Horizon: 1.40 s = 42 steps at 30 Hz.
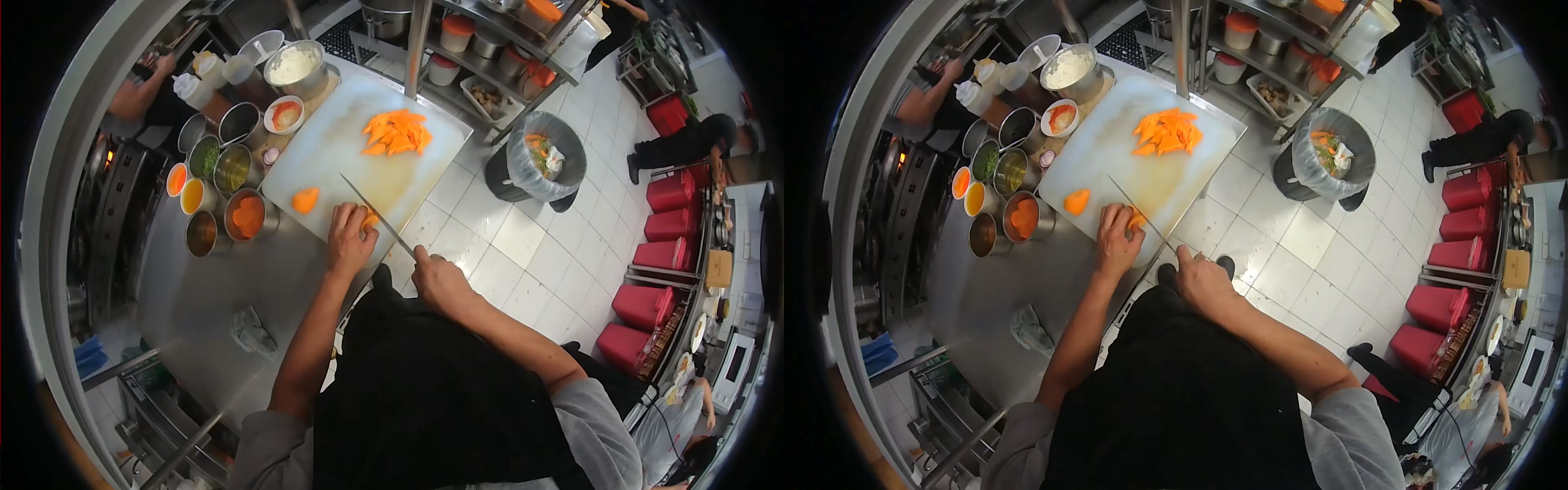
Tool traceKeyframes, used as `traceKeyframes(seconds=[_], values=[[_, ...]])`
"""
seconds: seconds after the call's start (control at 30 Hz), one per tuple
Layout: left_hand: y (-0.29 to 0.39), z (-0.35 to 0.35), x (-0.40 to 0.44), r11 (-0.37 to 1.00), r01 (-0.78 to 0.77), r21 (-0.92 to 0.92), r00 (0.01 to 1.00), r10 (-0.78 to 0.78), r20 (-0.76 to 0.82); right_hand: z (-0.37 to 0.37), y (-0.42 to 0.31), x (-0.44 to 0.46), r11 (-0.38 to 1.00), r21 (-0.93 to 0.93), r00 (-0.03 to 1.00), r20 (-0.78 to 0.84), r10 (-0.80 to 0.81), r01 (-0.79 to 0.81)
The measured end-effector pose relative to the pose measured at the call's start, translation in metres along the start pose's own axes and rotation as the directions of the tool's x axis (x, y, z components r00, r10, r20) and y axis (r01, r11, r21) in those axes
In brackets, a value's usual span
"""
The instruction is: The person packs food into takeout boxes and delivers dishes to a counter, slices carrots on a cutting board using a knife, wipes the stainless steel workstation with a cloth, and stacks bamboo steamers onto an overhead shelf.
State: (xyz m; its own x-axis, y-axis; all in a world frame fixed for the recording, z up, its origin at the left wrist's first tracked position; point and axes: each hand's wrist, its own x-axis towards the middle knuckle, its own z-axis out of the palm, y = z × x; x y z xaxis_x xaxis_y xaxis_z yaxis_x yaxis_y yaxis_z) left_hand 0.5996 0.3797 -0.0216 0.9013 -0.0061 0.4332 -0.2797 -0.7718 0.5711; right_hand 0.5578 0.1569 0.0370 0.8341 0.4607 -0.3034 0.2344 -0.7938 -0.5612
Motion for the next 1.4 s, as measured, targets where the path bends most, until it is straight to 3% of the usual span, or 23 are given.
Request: traceKeyframes(seconds=[0.43,0.53,0.63,0.73,0.8,0.83,0.93,1.1,1.2,1.3,1.4], values=[[-0.004,0.0,-0.001,1.0,0.0,-0.017,1.0,0.001,0.013,0.045,0.003,0.059,1.0,-0.008,0.999,-0.028,0.029,-0.029],[-0.004,-0.006,-0.002,0.996,0.049,-0.069,0.997,-0.045,0.062,0.038,0.023,0.082,0.987,0.102,0.992,-0.039,-0.123,0.126],[0.005,-0.028,0.011,0.995,-0.008,-0.095,0.979,0.027,0.204,-0.002,0.039,0.088,0.962,0.238,0.983,0.088,-0.162,0.137],[0.003,-0.042,0.016,0.988,-0.114,-0.104,0.909,0.146,0.39,-0.021,0.04,0.092,0.939,0.338,0.964,0.263,-0.024,-0.069],[-0.006,-0.041,0.021,0.983,-0.156,-0.095,0.867,0.182,0.464,-0.028,0.035,0.093,0.933,0.354,0.971,0.238,-0.027,-0.06],[-0.004,-0.039,0.023,0.989,-0.128,-0.073,0.878,0.147,0.455,-0.03,0.034,0.092,0.93,0.363,0.973,0.228,-0.027,-0.059],[0.002,-0.032,0.024,1.0,-0.03,-0.001,0.92,0.028,0.39,-0.004,0.045,0.096,0.965,0.199,0.985,-0.045,-0.164,0.17],[0.011,-0.006,0.019,0.975,0.22,0.035,0.952,-0.223,0.211,0.009,0.04,0.076,0.979,0.193,0.998,-0.035,-0.054,0.059],[0.008,0.006,0.013,0.91,0.405,-0.091,0.905,-0.385,0.184,0.008,0.029,0.068,0.987,0.158,0.999,-0.045,-0.027,0.034],[-0.002,0.012,0.006,0.806,0.549,-0.219,0.83,-0.495,0.257,0.011,0.03,0.069,0.996,0.093,0.999,-0.045,0.007,-0.003],[0.014,-0.002,0.006,0.965,0.229,-0.128,0.972,-0.218,0.09,0.024,0.034,0.074,0.998,0.056,0.999,-0.025,0.019,-0.018]])
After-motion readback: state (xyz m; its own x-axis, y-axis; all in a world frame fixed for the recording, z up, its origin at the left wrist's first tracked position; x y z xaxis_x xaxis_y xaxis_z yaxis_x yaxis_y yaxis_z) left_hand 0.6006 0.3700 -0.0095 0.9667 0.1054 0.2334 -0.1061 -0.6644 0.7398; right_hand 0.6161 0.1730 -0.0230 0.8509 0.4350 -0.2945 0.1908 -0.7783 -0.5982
